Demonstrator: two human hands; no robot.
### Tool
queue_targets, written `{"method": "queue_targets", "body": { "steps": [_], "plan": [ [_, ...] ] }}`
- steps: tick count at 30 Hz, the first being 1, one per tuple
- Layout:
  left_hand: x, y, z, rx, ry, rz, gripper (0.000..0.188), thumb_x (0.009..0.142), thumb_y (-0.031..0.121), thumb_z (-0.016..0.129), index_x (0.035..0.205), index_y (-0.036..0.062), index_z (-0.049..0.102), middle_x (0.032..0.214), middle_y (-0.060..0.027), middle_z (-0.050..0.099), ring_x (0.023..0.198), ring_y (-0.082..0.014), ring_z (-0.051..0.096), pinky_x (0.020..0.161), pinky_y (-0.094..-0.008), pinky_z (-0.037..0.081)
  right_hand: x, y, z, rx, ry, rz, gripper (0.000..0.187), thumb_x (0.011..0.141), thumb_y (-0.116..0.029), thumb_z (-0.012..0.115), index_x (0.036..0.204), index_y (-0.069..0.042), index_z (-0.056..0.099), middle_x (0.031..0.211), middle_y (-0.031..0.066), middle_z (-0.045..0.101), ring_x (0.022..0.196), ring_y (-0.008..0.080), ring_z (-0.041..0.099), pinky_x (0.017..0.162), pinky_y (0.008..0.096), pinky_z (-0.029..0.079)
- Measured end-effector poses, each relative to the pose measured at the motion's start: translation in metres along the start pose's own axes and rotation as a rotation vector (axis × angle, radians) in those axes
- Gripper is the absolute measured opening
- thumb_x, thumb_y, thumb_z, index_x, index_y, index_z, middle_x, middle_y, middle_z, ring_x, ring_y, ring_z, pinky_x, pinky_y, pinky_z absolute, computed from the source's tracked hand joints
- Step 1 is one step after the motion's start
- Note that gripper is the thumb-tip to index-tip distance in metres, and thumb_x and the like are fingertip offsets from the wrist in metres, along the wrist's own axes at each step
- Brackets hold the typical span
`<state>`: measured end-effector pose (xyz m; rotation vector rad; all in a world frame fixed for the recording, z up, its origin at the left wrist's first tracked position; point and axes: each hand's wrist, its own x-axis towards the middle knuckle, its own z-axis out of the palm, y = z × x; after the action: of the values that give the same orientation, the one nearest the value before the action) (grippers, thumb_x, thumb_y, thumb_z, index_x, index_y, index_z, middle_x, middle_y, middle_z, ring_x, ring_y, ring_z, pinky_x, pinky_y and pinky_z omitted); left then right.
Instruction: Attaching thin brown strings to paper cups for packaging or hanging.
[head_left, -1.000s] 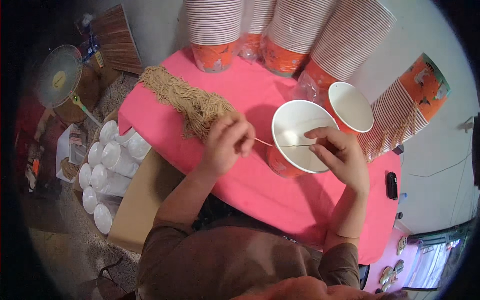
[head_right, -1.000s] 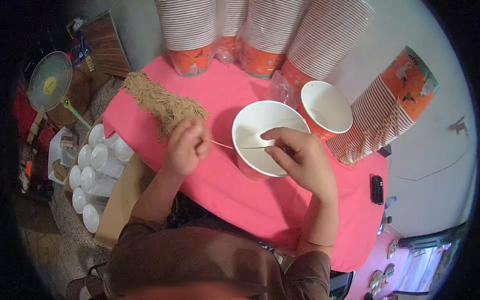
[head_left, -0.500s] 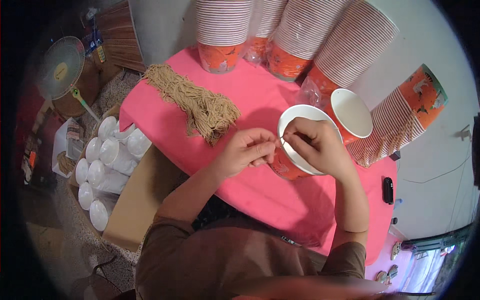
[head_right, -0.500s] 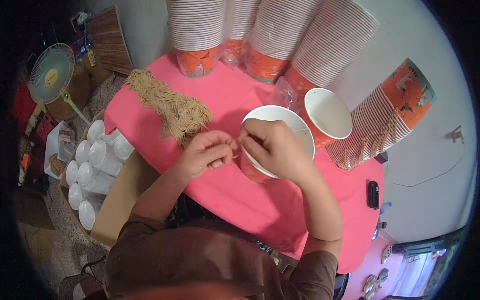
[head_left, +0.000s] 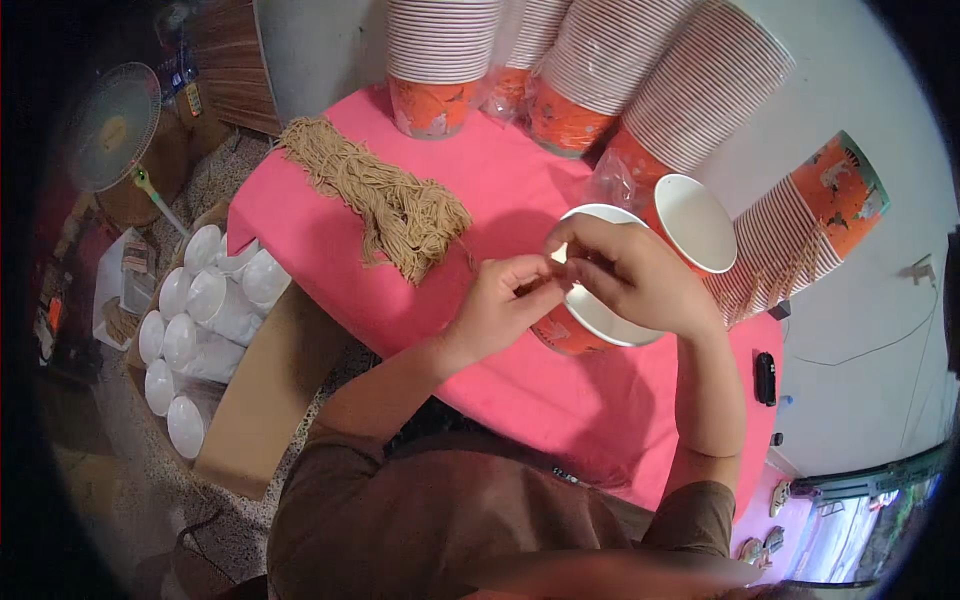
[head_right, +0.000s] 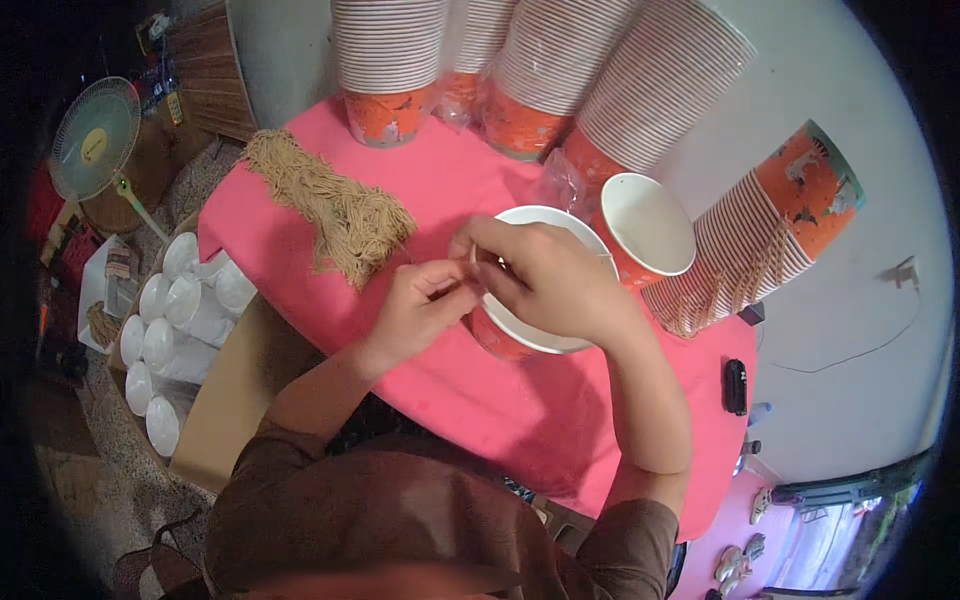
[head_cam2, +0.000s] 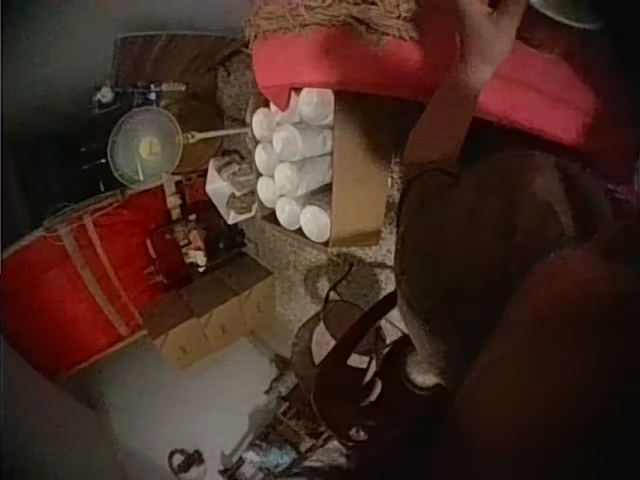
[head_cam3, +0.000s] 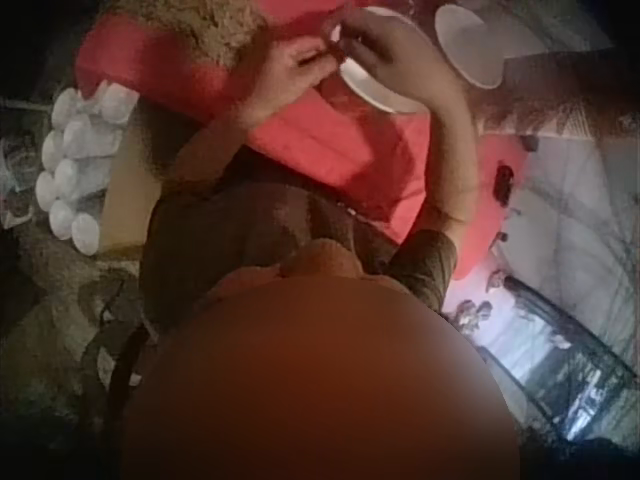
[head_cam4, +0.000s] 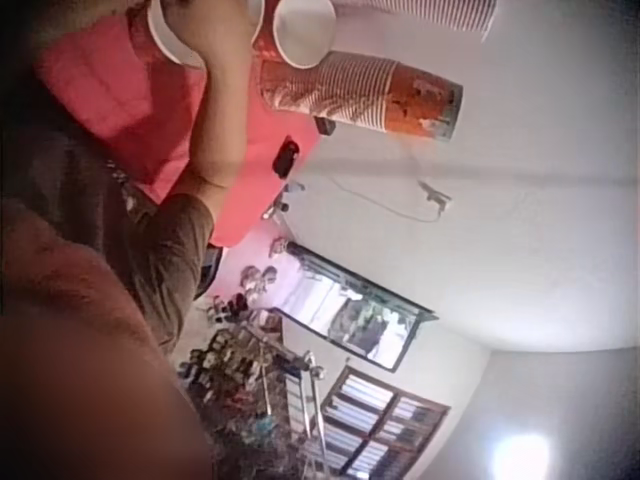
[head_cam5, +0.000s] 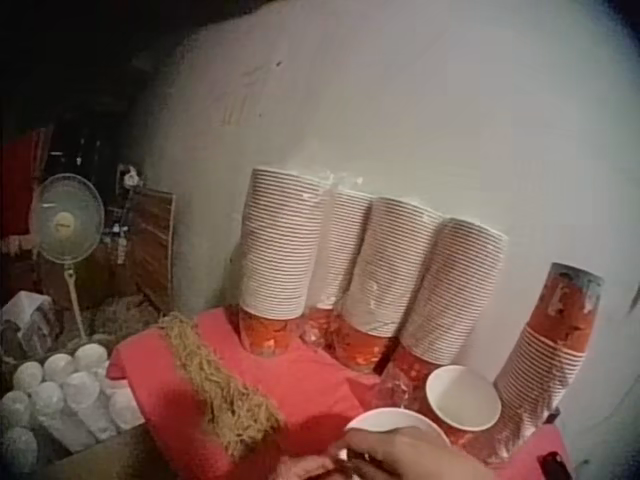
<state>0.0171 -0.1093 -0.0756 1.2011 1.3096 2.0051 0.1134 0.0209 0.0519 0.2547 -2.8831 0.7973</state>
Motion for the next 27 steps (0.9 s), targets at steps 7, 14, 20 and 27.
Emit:
{"method": "queue_targets", "body": {
  "steps": [7,14,20,27],
  "plan": [
    [-0.002,-0.014,-0.006,-0.563,-0.004,-0.226,0.011,0.093,0.014,0.059,0.096,0.0039,0.062,0.061,0.0045,0.048,0.047,-0.0018,0.035,0.042,-0.0188,0.024,-0.001,0.014,0.005,-0.107,0.223,0.063,0.020,0.078,-0.004,0.067,0.097,-0.001,0.060,0.085,0.0075,0.059,0.067,0.0140,0.057,0.056,0.0258,0.043],
    [-0.006,-0.021,-0.009,-0.764,0.065,-0.357,0.013,0.095,0.018,0.056,0.095,0.0053,0.060,0.060,0.0015,0.048,0.043,-0.0038,0.033,0.038,-0.0192,0.024,-0.017,0.005,0.020,-0.443,0.195,-0.222,0.031,0.065,-0.011,0.076,0.093,-0.004,0.065,0.082,0.0081,0.064,0.074,0.0272,0.064,0.061,0.0377,0.050],
    [-0.009,-0.016,-0.010,-0.773,0.064,-0.376,0.015,0.095,0.019,0.055,0.095,0.0052,0.061,0.060,0.0017,0.048,0.044,-0.0039,0.034,0.039,-0.0194,0.024,-0.013,0.010,0.026,-0.554,0.186,-0.362,0.028,0.066,-0.009,0.072,0.092,-0.004,0.065,0.081,0.0070,0.064,0.073,0.0248,0.065,0.062,0.0378,0.051],
    [-0.011,-0.014,-0.016,-0.359,-0.006,-0.241,0.014,0.092,0.011,0.059,0.102,0.0025,0.062,0.076,0.0000,0.060,0.064,-0.0061,0.054,0.057,-0.0196,0.045,-0.011,-0.002,0.011,-0.460,0.153,-0.236,0.018,0.068,-0.006,0.069,0.085,-0.003,0.061,0.077,0.0105,0.062,0.068,0.0292,0.062,0.059,0.0374,0.050]
  ]
}}
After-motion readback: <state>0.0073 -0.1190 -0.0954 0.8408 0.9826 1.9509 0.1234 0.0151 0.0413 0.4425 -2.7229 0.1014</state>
